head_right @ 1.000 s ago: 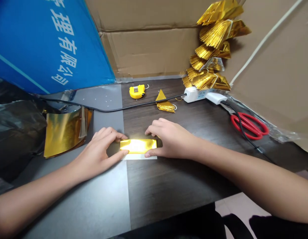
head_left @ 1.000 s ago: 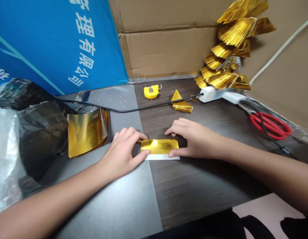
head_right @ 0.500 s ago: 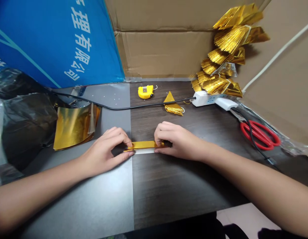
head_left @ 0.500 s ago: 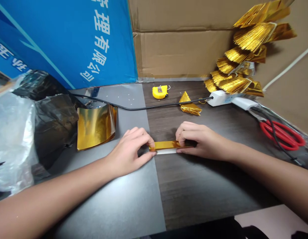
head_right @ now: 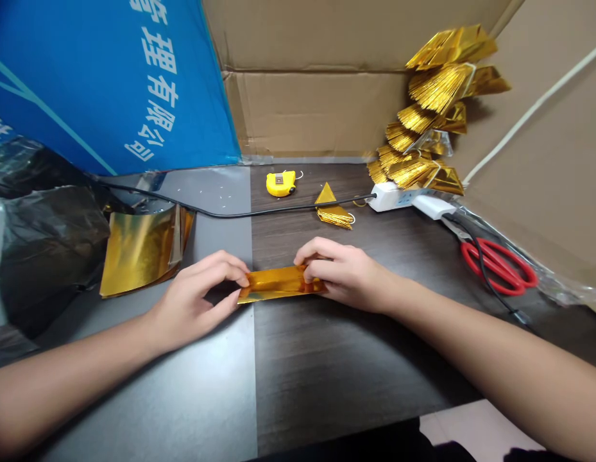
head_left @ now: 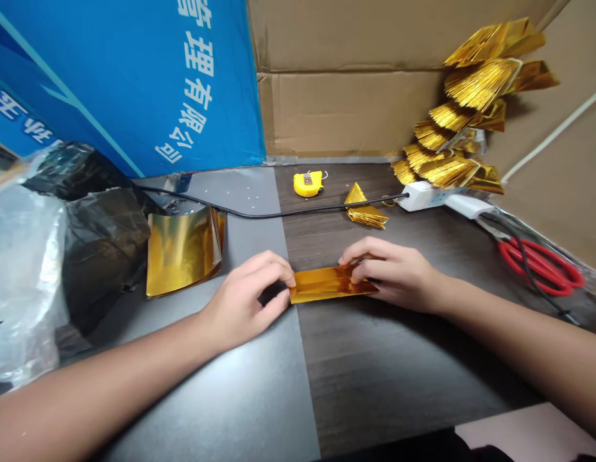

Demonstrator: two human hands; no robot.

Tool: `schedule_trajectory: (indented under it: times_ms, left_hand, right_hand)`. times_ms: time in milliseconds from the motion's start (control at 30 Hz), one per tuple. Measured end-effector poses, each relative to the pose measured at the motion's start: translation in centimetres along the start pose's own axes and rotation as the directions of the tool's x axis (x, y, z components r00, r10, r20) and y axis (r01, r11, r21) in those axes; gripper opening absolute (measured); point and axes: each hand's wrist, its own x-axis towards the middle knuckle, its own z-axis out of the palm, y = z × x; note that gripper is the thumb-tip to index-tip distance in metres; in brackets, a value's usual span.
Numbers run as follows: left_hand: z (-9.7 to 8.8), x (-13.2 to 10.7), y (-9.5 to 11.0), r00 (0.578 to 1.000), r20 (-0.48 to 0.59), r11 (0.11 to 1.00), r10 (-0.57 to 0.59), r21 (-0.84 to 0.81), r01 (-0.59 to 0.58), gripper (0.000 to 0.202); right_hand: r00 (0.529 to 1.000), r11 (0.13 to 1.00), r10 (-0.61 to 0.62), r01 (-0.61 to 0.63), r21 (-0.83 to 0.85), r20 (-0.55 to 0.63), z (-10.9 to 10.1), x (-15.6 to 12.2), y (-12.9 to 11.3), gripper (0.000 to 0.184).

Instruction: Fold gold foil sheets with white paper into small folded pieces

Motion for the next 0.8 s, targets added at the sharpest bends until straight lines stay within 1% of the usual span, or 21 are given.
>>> schedule_trajectory:
  times_ms: [133, 200, 300, 367, 433, 500, 633, 800]
  left_hand:
    - [0.08, 0.01, -0.01, 0.998, -0.058, 0.997, 0.036, 0.067, -0.032, 0.01]
    - [0.08, 0.02, 0.03, 0.995, -0.079, 0.995, 0.063, 0.081, -0.057, 0.013]
    - [0.03, 0.07, 0.14, 0.989, -0.079, 0.988, 0.127, 0.102, -0.119, 0.017]
    - [-0.05, 0.11, 0.23, 0.986, -0.071, 0.983, 0.152, 0.113, -0.144, 0.014]
    - [-0.13, 0.15, 0.34, 0.985, -0.077, 0.983, 0.157, 0.111, -0.148, 0.011]
    - [-0.19, 0.18, 0.44, 0.983, -0.092, 0.983, 0.157, 0.112, -0.146, 0.012]
    - [-0.23, 0.18, 0.58, 0.98, -0.108, 0.979, 0.168, 0.132, -0.153, 0.012]
    - [-0.29, 0.15, 0.64, 0.982, -0.101, 0.981, 0.159, 0.127, -0.146, 0.013]
  right_hand:
    - [1.0, 1.0, -0.003, 0.003, 0.002, -0.024, 0.04, 0.2, -0.44, 0.014]
    - [0.999, 1.0, 0.001, -0.002, -0.007, -0.053, 0.09, 0.23, -0.55, 0.014]
    - [0.997, 1.0, -0.008, 0.01, 0.017, -0.076, 0.25, 0.2, -0.55, 0.015]
    - [0.996, 0.996, -0.035, 0.041, 0.074, -0.082, 0.38, 0.21, -0.48, 0.015]
    - [0.993, 0.989, -0.053, 0.066, 0.131, -0.102, 0.49, 0.29, -0.43, 0.014]
    - [0.992, 0.986, -0.048, 0.066, 0.156, -0.118, 0.57, 0.4, -0.41, 0.013]
    - [0.991, 0.985, -0.056, 0.075, 0.152, -0.124, 0.59, 0.54, -0.49, 0.011]
    - [0.991, 0.987, -0.069, 0.085, 0.136, -0.118, 0.44, 0.6, -0.64, 0.011]
